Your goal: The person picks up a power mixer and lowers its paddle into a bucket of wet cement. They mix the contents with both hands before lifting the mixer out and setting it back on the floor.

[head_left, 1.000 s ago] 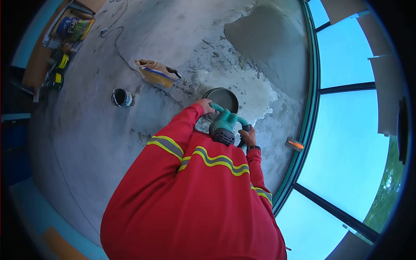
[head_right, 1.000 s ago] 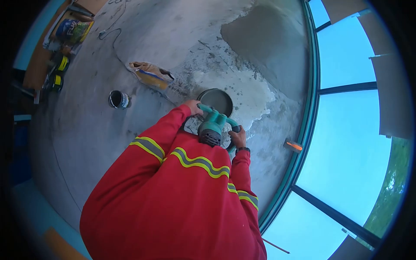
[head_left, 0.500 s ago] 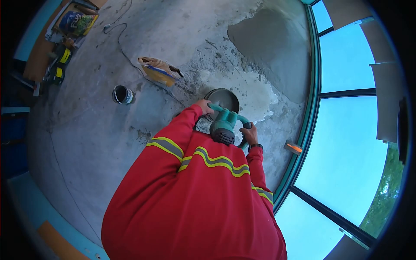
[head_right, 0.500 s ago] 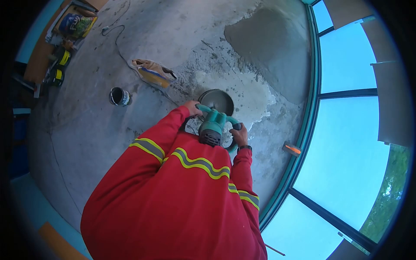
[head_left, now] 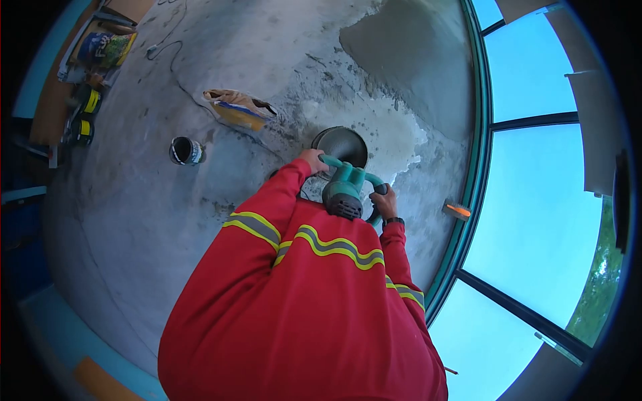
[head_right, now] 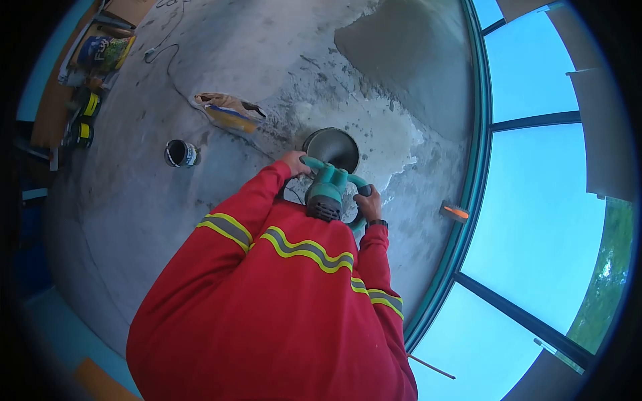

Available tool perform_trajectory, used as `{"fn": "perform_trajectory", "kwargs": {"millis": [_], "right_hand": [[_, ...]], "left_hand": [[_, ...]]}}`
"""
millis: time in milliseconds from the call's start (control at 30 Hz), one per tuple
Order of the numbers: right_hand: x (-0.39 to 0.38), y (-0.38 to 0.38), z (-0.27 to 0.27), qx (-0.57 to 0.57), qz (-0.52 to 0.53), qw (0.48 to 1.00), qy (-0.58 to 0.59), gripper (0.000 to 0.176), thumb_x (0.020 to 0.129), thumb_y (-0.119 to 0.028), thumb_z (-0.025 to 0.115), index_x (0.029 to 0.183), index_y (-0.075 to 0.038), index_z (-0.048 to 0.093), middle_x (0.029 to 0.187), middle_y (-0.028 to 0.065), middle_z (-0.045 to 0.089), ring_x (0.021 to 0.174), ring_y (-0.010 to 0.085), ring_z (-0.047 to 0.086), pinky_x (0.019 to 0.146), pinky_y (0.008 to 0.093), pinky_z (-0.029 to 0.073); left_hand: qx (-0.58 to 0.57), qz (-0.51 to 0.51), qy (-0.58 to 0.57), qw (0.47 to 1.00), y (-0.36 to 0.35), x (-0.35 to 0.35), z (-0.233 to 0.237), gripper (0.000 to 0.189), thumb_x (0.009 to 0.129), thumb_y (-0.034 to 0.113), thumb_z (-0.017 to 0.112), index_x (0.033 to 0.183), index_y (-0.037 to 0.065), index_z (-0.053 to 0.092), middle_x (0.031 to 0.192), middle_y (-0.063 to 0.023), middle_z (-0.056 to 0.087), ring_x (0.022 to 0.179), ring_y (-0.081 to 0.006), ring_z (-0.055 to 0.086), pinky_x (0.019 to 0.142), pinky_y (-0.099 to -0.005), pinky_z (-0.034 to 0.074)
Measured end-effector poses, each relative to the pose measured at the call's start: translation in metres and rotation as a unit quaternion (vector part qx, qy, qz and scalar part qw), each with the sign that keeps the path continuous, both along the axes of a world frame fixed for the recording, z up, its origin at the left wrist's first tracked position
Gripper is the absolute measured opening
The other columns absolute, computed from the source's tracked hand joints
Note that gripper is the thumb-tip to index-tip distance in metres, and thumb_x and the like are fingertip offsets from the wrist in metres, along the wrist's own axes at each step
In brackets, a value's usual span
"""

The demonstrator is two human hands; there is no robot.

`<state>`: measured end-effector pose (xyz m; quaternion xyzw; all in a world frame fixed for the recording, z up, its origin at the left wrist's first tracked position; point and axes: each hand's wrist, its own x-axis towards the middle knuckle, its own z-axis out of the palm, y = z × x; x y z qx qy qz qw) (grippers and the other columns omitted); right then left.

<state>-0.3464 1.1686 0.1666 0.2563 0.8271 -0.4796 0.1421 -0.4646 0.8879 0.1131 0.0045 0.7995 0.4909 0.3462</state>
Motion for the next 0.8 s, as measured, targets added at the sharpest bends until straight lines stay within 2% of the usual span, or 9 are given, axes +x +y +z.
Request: {"fn": "perform_trajectory", "kwargs": {"millis": [167, 200, 233, 333, 367, 400, 467, 633, 800], "right_hand": [[0.002, 0.005, -0.025, -0.001, 0.015, 0.998, 0.054, 0.029, 0.065, -0.017, 0.065, 0.086, 0.000, 0.056, 0.068, 0.0062, 0.056, 0.058, 0.0153, 0.053, 0.053, 0.0328, 0.045], [0.002, 0.012, -0.039, -0.013, 0.022, 0.998, 0.066, 0.027, 0.066, -0.017, 0.064, 0.085, 0.000, 0.055, 0.067, 0.0056, 0.055, 0.056, 0.0149, 0.050, 0.051, 0.0329, 0.044], [0.005, 0.023, -0.054, 0.003, 0.070, 0.995, 0.071, 0.040, 0.067, -0.019, 0.064, 0.098, 0.004, 0.055, 0.080, 0.0136, 0.062, 0.065, 0.0243, 0.056, 0.063, 0.0401, 0.048], [0.003, 0.006, -0.018, -0.079, 0.053, 0.993, 0.063, 0.033, 0.067, -0.013, 0.060, 0.097, -0.001, 0.056, 0.072, 0.0054, 0.056, 0.056, 0.0127, 0.050, 0.047, 0.0293, 0.042], [0.001, 0.003, -0.010, -0.107, 0.020, 0.994, 0.032, 0.032, 0.067, -0.014, 0.062, 0.096, -0.001, 0.055, 0.070, 0.0047, 0.055, 0.056, 0.0137, 0.050, 0.047, 0.0299, 0.043], [0.002, 0.003, -0.018, -0.088, -0.011, 0.996, 0.021, 0.033, 0.067, -0.015, 0.063, 0.097, -0.001, 0.055, 0.071, 0.0047, 0.055, 0.056, 0.0142, 0.051, 0.047, 0.0297, 0.043], [0.001, 0.009, -0.019, -0.092, 0.020, 0.995, 0.043, 0.034, 0.067, -0.015, 0.064, 0.096, -0.001, 0.054, 0.071, 0.0051, 0.055, 0.056, 0.0153, 0.052, 0.049, 0.0300, 0.045], [0.001, 0.003, -0.014, -0.093, 0.002, 0.996, 0.017, 0.031, 0.068, -0.013, 0.064, 0.093, -0.002, 0.051, 0.069, 0.0057, 0.053, 0.054, 0.0164, 0.053, 0.048, 0.0308, 0.047], [-0.002, 0.002, -0.011, -0.091, 0.000, 0.995, 0.028, 0.030, 0.068, -0.013, 0.065, 0.092, -0.003, 0.050, 0.067, 0.0045, 0.051, 0.051, 0.0151, 0.051, 0.046, 0.0300, 0.046]], "left_hand": [[-0.038, -0.035, 0.091, 0.995, -0.006, -0.002, 0.006, 0.033, 0.062, 0.026, 0.075, 0.088, 0.007, 0.067, 0.074, -0.0120, 0.068, 0.063, -0.0225, 0.067, 0.064, -0.0352, 0.053], [-0.008, -0.035, 0.046, 0.998, -0.006, -0.002, 0.002, 0.035, 0.061, 0.028, 0.076, 0.088, 0.008, 0.068, 0.076, -0.0118, 0.068, 0.068, -0.0236, 0.067, 0.067, -0.0362, 0.053], [0.017, -0.026, 0.004, 1.000, -0.008, -0.003, -0.002, 0.036, 0.060, 0.030, 0.076, 0.089, 0.009, 0.069, 0.079, -0.0117, 0.069, 0.072, -0.0247, 0.067, 0.070, -0.0373, 0.053], [-0.048, -0.057, 0.065, 0.995, -0.009, -0.003, 0.012, 0.057, 0.056, 0.044, 0.081, 0.101, 0.011, 0.070, 0.092, -0.0139, 0.070, 0.087, -0.0285, 0.067, 0.081, -0.0380, 0.052], [-0.090, -0.051, 0.094, 0.990, -0.002, -0.006, -0.015, 0.069, 0.053, 0.048, 0.081, 0.109, 0.011, 0.067, 0.099, -0.0152, 0.069, 0.093, -0.0302, 0.066, 0.085, -0.0388, 0.051], [-0.081, -0.067, 0.036, 0.994, -0.004, -0.008, 0.007, 0.072, 0.053, 0.046, 0.080, 0.114, 0.010, 0.065, 0.103, -0.0166, 0.067, 0.097, -0.0318, 0.064, 0.088, -0.0392, 0.050], [-0.076, -0.043, 0.054, 0.995, -0.002, -0.005, 0.035, 0.064, 0.056, 0.039, 0.077, 0.111, 0.010, 0.066, 0.099, -0.0160, 0.068, 0.092, -0.0304, 0.066, 0.085, -0.0385, 0.051], [-0.066, -0.048, 0.081, 0.993, 0.006, -0.007, 0.006, 0.048, 0.058, 0.031, 0.074, 0.100, 0.010, 0.067, 0.084, -0.0117, 0.070, 0.072, -0.0255, 0.068, 0.071, -0.0368, 0.055], [-0.068, -0.058, 0.034, 0.995, 0.001, -0.008, 0.031, 0.045, 0.060, 0.028, 0.074, 0.100, 0.009, 0.067, 0.082, -0.0117, 0.070, 0.066, -0.0217, 0.068, 0.066, -0.0358, 0.055]]}}
